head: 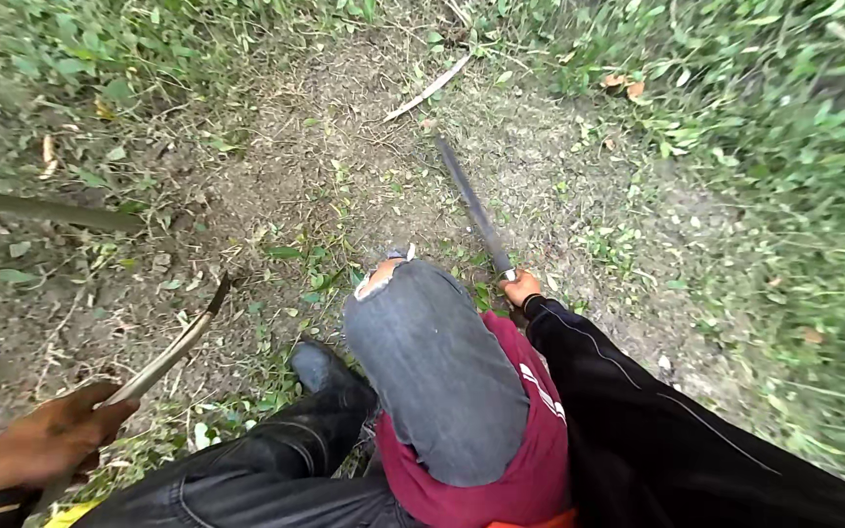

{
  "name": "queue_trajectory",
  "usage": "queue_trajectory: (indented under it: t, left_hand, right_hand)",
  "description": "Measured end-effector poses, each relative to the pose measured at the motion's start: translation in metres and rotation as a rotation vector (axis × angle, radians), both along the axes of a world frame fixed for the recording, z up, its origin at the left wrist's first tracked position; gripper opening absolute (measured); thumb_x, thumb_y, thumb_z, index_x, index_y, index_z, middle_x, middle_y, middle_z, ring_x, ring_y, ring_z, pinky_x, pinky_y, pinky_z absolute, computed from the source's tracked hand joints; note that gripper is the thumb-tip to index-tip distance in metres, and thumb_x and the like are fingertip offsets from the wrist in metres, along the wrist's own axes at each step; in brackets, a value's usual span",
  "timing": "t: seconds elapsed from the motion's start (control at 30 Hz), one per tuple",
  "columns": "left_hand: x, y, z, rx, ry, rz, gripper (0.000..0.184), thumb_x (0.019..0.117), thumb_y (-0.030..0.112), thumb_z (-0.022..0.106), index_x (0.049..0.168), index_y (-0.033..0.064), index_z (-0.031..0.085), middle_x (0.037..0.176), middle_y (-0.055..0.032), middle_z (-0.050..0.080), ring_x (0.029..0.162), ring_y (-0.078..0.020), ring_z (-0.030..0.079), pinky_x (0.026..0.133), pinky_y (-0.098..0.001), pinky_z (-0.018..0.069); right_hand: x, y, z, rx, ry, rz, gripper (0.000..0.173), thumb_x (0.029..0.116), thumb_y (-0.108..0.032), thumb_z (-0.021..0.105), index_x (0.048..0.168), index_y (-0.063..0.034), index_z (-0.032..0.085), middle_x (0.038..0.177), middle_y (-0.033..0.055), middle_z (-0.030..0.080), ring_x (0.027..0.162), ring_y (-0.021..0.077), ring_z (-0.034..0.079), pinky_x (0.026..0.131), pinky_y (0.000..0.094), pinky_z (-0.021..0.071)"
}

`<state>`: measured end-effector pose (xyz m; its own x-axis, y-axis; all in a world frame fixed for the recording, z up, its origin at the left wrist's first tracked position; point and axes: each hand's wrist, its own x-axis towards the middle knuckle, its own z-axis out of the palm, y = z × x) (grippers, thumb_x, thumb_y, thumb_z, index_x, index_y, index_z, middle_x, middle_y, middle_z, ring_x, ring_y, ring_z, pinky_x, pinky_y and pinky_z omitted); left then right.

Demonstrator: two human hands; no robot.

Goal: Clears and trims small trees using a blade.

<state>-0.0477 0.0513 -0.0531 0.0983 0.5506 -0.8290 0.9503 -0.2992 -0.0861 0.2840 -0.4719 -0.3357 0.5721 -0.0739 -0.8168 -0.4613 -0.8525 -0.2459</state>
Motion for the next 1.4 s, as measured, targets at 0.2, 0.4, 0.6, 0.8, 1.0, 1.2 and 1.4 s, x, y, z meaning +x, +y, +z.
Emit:
queue_trajectory:
  t: [0.2,0.4,0.6,0.8,1.0,1.2,1.4]
  left_hand:
    - [0.003,-0.002,0.005,-0.004,0.002,-0.020,0.036,0.1083,0.021,0.052,0.139,0.0039,0.052,0.086,-0.0164,0.062,0.062,-0.0218,0.058,0.059,-0.0420,0.0526]
    - [0.008,0.000,0.006,-0.009,-0.002,-0.011,0.035,0.1081,0.021,0.053,0.139,0.0028,0.053,0.087,-0.0169,0.062,0.063,-0.0224,0.059,0.060,-0.0427,0.0531]
    - [0.012,-0.005,0.009,-0.014,0.022,0.004,0.037,0.1079,0.022,0.053,0.141,0.0043,0.051,0.091,-0.0176,0.063,0.066,-0.0223,0.060,0.062,-0.0439,0.0530]
    - [0.005,0.000,0.011,-0.048,-0.001,-0.010,0.040,0.1071,0.024,0.053,0.141,0.0032,0.050,0.095,-0.0187,0.065,0.069,-0.0242,0.062,0.065,-0.0466,0.0544]
    - [0.003,0.002,0.013,-0.071,-0.010,-0.007,0.041,0.1061,0.024,0.054,0.142,0.0040,0.050,0.093,-0.0168,0.064,0.067,-0.0229,0.062,0.063,-0.0456,0.0544]
    - [-0.005,0.009,0.002,-0.072,-0.002,0.004,0.042,0.1063,0.026,0.054,0.142,0.0044,0.050,0.098,-0.0218,0.065,0.072,-0.0290,0.065,0.067,-0.0512,0.0558]
    - [-0.001,0.010,-0.001,-0.053,-0.004,-0.016,0.039,0.1065,0.022,0.054,0.141,0.0030,0.050,0.092,-0.0191,0.063,0.066,-0.0257,0.060,0.063,-0.0480,0.0534]
  right_hand:
    - [0.039,0.052,0.008,0.344,-0.195,-0.882,0.027,0.1070,-0.022,0.054,0.120,0.0019,0.052,0.072,0.0056,0.053,0.051,0.0145,0.054,0.053,0.0321,0.0545]
    - [0.036,0.073,-0.012,0.142,0.021,-0.331,0.037,0.1050,-0.021,0.054,0.130,0.0064,0.055,0.089,0.0142,0.065,0.067,0.0202,0.064,0.069,0.0374,0.0574]
    - [0.024,0.044,-0.014,0.007,-0.008,0.005,0.046,0.0990,-0.026,0.066,0.138,-0.0038,0.057,0.111,0.0201,0.069,0.085,0.0290,0.071,0.079,0.0484,0.0590]
    - [0.063,0.082,-0.002,0.292,-0.199,-0.716,0.032,0.1047,-0.020,0.058,0.125,0.0043,0.052,0.074,0.0079,0.056,0.052,0.0149,0.056,0.054,0.0326,0.0553]
    - [0.114,0.118,-0.019,0.350,-0.151,-0.661,0.027,0.1049,-0.023,0.054,0.114,0.0026,0.055,0.075,0.0080,0.056,0.057,0.0163,0.056,0.060,0.0342,0.0548]
    - [0.094,0.057,-0.010,0.017,0.003,-0.078,0.037,0.1029,-0.025,0.061,0.130,0.0000,0.059,0.086,0.0103,0.064,0.062,0.0164,0.062,0.063,0.0348,0.0567]
    - [0.052,0.062,-0.005,0.264,-0.161,-0.679,0.021,0.1046,-0.017,0.058,0.115,-0.0001,0.056,0.068,0.0029,0.054,0.048,0.0116,0.054,0.049,0.0289,0.0535]
